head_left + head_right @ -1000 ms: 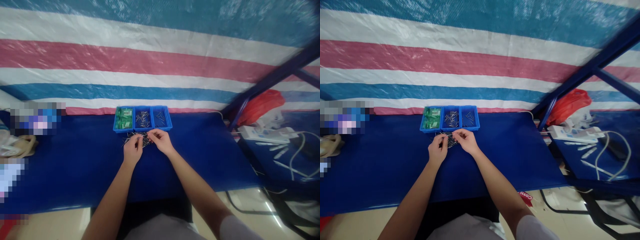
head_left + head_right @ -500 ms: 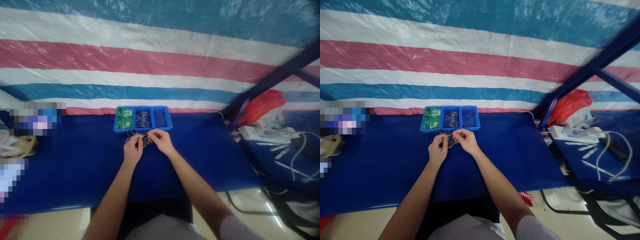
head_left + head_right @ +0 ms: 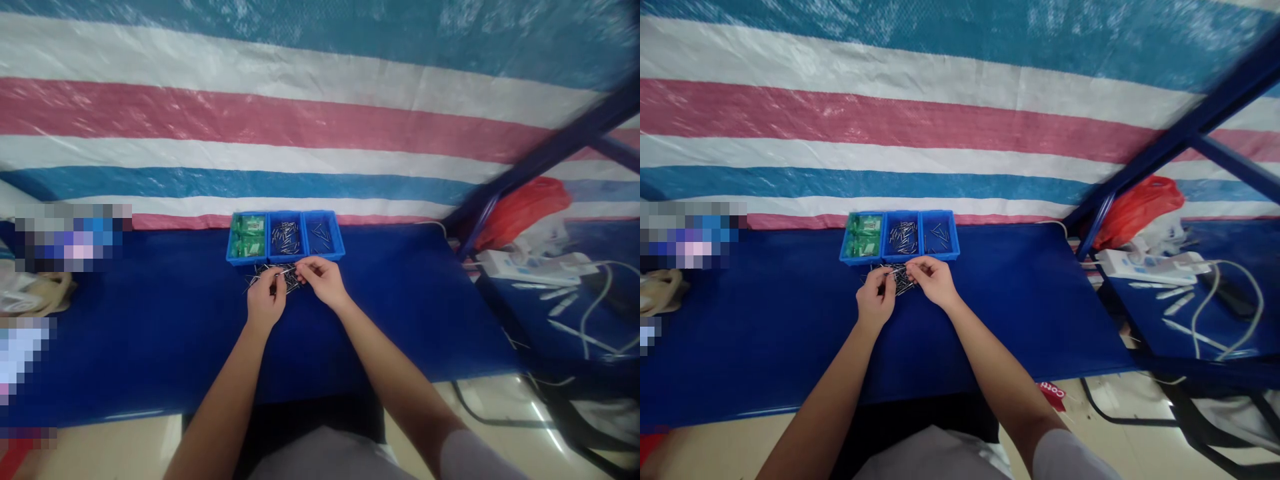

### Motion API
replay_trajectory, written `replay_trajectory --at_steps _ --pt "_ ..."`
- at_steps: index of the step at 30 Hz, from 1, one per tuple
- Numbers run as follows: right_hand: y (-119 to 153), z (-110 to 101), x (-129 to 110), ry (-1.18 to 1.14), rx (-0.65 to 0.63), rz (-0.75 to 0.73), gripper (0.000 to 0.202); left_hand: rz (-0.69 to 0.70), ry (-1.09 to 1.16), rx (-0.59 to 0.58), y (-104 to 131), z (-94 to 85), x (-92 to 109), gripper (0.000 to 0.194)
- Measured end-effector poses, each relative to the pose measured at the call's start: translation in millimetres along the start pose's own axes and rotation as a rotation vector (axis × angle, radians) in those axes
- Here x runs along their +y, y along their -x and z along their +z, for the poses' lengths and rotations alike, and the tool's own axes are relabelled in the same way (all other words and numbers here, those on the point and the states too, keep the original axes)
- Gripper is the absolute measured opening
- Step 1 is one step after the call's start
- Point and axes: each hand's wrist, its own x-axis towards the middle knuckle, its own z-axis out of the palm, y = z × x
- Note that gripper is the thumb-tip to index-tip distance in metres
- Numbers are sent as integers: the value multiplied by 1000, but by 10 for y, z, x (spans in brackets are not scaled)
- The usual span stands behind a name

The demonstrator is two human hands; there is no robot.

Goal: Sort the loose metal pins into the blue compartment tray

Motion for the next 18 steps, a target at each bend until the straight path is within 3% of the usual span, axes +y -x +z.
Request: replay_trajectory --at_steps 18 --pt "-8 1 16 2 10 8 30 -21 -33 16 -6 12 0 19"
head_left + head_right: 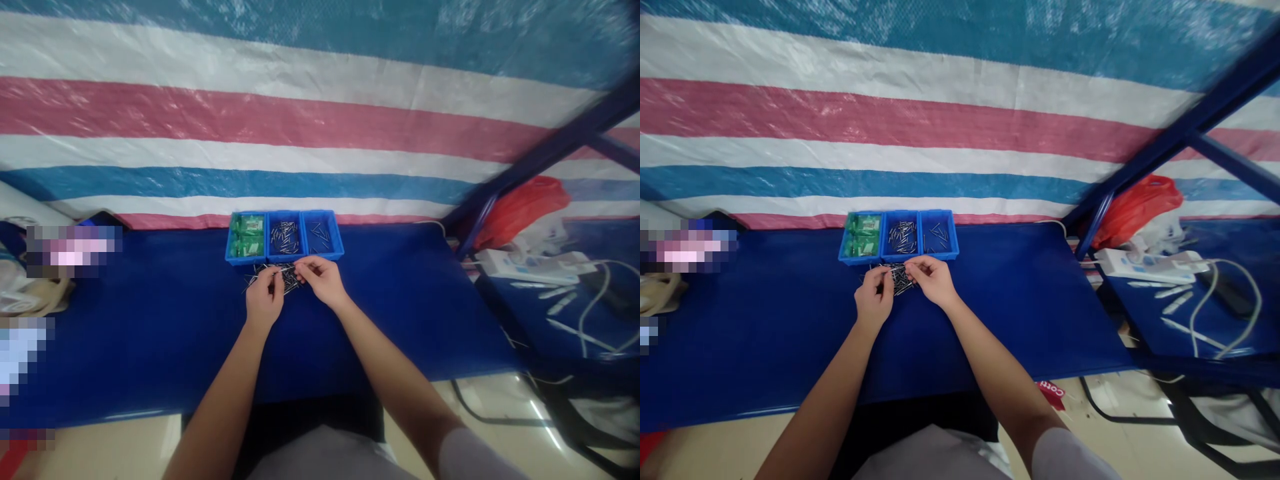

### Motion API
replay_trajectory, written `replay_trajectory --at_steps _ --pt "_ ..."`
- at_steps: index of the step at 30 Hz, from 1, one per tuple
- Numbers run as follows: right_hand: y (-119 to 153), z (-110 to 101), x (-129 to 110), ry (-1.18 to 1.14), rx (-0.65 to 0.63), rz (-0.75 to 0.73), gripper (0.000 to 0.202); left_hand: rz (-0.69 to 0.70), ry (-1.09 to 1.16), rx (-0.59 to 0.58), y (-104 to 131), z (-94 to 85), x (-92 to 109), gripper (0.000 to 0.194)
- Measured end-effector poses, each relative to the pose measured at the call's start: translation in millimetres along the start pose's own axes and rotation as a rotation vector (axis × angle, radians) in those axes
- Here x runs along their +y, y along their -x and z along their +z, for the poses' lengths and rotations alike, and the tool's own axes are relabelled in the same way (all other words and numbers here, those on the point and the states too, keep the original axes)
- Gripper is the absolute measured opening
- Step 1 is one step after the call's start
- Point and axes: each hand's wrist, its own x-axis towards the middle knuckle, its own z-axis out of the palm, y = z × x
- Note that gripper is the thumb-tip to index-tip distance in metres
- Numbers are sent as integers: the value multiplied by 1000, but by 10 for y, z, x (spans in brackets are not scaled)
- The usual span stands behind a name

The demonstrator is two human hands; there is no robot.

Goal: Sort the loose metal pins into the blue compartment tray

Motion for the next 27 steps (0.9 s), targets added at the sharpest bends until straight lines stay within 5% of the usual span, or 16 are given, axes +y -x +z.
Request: replay_trajectory --at_steps 16,20,22,27 --pt "-18 -19 -129 -253 53 74 26 -8 26 -6 1 9 -27 19" --pt "-1 -10 -159 -229 -73 20 53 -9 16 -15 0 5 -23 19" --pt "14 0 -161 -154 -117 -11 60 -4 9 -15 -1 2 -19 19" --pt "37 -25 -125 374 -47 -156 21 -8 -3 -10 -4 -1 -8 20"
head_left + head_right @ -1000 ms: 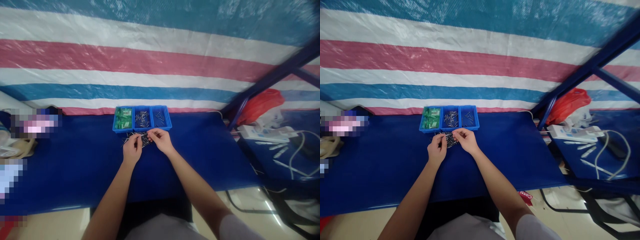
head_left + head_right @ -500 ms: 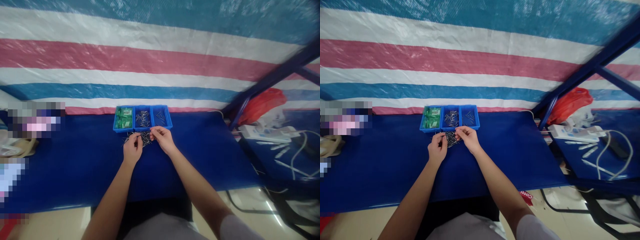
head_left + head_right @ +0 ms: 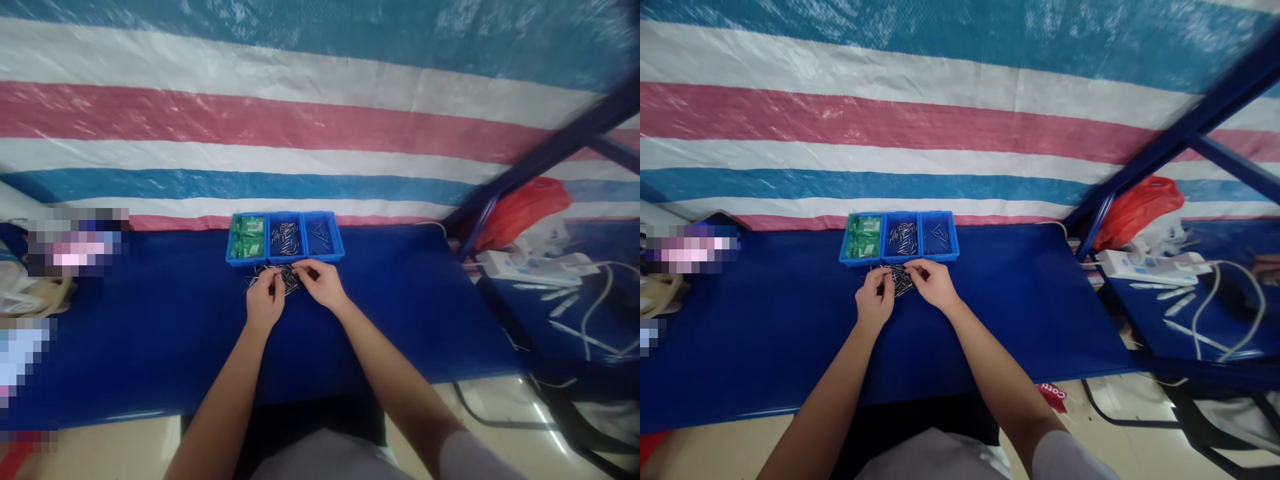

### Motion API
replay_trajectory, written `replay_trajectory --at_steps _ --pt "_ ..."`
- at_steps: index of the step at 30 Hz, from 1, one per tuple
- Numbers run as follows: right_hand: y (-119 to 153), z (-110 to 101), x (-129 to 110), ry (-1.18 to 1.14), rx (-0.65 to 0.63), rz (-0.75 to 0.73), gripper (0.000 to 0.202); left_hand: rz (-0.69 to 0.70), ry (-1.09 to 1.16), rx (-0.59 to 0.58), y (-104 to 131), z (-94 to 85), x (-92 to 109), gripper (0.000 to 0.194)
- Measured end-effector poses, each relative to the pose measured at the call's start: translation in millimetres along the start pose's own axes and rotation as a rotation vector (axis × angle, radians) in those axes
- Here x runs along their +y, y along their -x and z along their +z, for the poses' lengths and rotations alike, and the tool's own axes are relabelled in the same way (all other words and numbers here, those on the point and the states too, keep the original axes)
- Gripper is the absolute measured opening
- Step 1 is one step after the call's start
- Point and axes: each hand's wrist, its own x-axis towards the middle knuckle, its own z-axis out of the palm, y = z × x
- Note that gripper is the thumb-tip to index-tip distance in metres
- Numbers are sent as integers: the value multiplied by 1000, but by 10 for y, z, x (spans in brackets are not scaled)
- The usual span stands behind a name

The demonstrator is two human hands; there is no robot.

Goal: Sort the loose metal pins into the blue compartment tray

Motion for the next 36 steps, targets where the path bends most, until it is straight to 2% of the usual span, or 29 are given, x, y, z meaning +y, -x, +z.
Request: replay_trajectory --at_steps 4,10,18,26,36 --pt "-2 -50 51 257 -86 -130 20 8 -4 4 0 1 0 19" --pt "-13 -61 81 295 -125 -126 20 28 2 -2 -1 5 -20 18" --pt "-22 -64 93 301 -13 -132 19 13 0 -8 0 4 -16 18" --pt "-18 -72 87 374 40 -159 21 13 -6 -9 3 5 -18 19" --pt "-22 -66 95 354 35 -113 20 26 -19 -11 5 13 -27 19"
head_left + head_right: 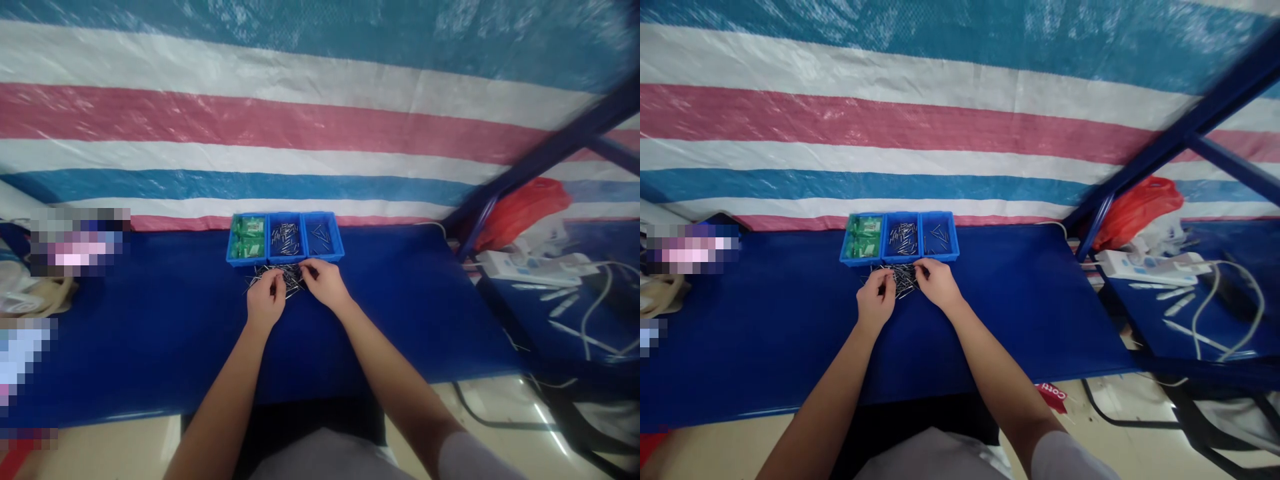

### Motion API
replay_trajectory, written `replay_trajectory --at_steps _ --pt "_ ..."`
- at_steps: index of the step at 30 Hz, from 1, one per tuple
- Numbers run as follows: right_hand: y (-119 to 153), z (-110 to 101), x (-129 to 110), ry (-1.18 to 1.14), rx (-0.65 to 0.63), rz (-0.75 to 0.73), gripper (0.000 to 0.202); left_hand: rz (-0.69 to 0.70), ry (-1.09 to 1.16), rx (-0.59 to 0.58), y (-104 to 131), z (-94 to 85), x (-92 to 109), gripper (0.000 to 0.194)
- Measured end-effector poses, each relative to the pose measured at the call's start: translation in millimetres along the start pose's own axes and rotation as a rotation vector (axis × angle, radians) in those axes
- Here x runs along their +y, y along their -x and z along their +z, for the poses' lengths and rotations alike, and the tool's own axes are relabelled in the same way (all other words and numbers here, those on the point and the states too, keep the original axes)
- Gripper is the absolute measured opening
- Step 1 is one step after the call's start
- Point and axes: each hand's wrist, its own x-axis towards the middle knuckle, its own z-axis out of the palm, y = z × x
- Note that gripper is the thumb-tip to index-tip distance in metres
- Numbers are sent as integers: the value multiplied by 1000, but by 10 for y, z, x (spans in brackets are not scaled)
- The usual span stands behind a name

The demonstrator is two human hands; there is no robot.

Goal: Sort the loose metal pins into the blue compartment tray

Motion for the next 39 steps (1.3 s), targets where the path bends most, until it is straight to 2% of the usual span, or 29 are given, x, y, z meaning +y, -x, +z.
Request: replay_trajectory --at_steps 15,23,27,39 --pt "8 0 -34 -110 -28 62 19 -23 20 0 0 3 1 20" --pt "21 75 6 -482 -50 296 21 -3 8 -1 0 5 -9 19" --pt "11 113 24 -592 -72 348 27 -8 16 -6 -2 4 -8 19" --pt "7 123 78 -564 -77 383 28 8 0 -10 -1 -6 -2 18"
